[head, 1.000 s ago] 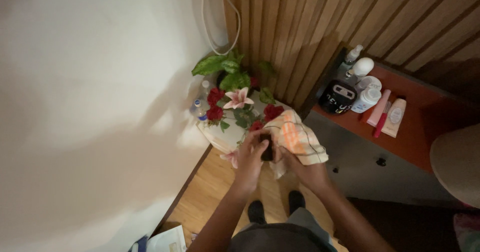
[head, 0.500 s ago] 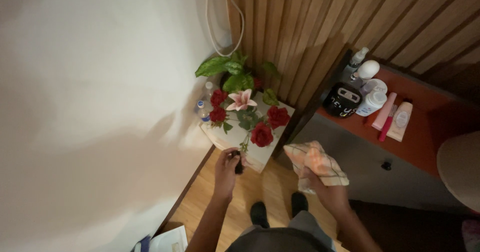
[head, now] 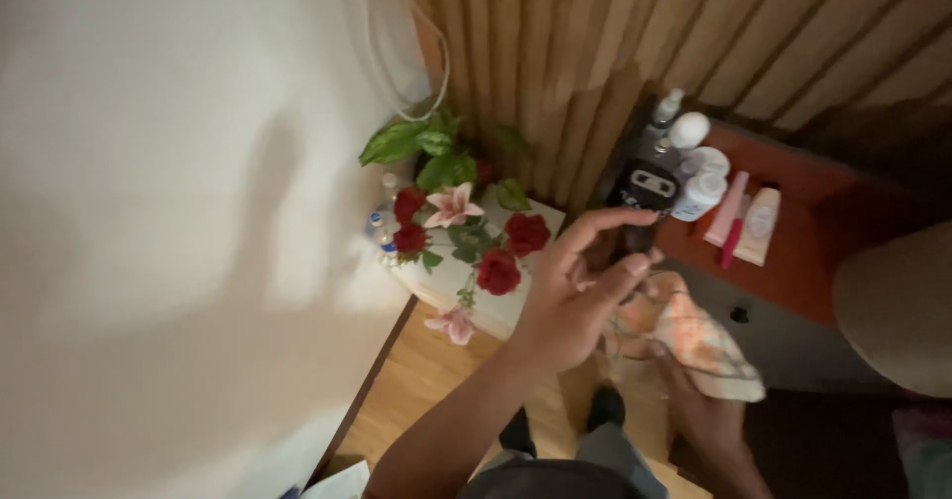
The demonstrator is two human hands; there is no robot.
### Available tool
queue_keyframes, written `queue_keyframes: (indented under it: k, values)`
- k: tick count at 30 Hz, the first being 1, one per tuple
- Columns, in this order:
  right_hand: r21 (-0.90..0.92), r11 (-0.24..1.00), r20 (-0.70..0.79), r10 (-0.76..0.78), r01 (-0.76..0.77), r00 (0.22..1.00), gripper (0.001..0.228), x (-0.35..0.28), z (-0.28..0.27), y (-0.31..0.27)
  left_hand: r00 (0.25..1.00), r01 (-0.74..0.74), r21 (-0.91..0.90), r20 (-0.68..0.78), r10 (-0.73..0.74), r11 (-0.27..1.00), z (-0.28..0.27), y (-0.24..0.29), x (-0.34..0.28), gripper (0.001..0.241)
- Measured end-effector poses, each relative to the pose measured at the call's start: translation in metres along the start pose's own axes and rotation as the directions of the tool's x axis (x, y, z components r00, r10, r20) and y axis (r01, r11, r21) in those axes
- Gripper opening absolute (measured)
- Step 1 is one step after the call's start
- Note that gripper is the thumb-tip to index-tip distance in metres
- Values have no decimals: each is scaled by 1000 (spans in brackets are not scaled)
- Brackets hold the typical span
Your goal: The person wipes a small black object with a cloth, then places it on a cabinet. They proceed to wipe a colorful star-shaped object with the same cloth, handling it carefully before placing it on the cabinet as well.
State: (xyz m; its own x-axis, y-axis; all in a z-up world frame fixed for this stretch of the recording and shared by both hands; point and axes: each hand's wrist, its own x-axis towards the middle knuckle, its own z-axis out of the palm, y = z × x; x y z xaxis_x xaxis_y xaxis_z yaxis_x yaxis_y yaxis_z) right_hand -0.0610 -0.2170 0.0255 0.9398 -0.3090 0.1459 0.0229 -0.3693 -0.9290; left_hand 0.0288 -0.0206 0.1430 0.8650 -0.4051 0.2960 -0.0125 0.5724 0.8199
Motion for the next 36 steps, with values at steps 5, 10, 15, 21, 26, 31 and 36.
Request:
queue_keyframes:
  k: [5, 10, 15, 21, 26, 31, 36]
  values:
    - [-191, 972, -195, -173, 136, 966, 27, -4, -51, -10, 994, -1, -3, 105, 1, 1000, 40, -6, 11, 37]
    - [-348, 888, -219, -389, 301, 895, 16, 3, -105, 0, 989, 40, -94, 148, -25, 995, 76, -31, 26, 33]
    - [-312, 899, -166, -371, 308, 914, 28, 19, -136, -16, 989, 89, -167, 130, -68, 982, 108, -44, 40, 37]
    - [-235, 899, -187, -415, 370, 890, 15, 41, -157, -35, 993, 63, -132, 112, -48, 989, 135, -72, 51, 37]
    - [-322, 863, -179, -460, 390, 870, 17, 54, -172, -54, 995, 68, -195, 88, -51, 978, 142, -99, 61, 40]
    - [-329, 851, -130, -470, 409, 873, 32, 57, -190, -25, 997, 79, -112, -9, -81, 990, 141, -115, 69, 37]
    - [-200, 904, 8, -385, 379, 923, 27, 58, -204, 0, 996, -94, -45, -13, 93, 995, 142, -117, 75, 29]
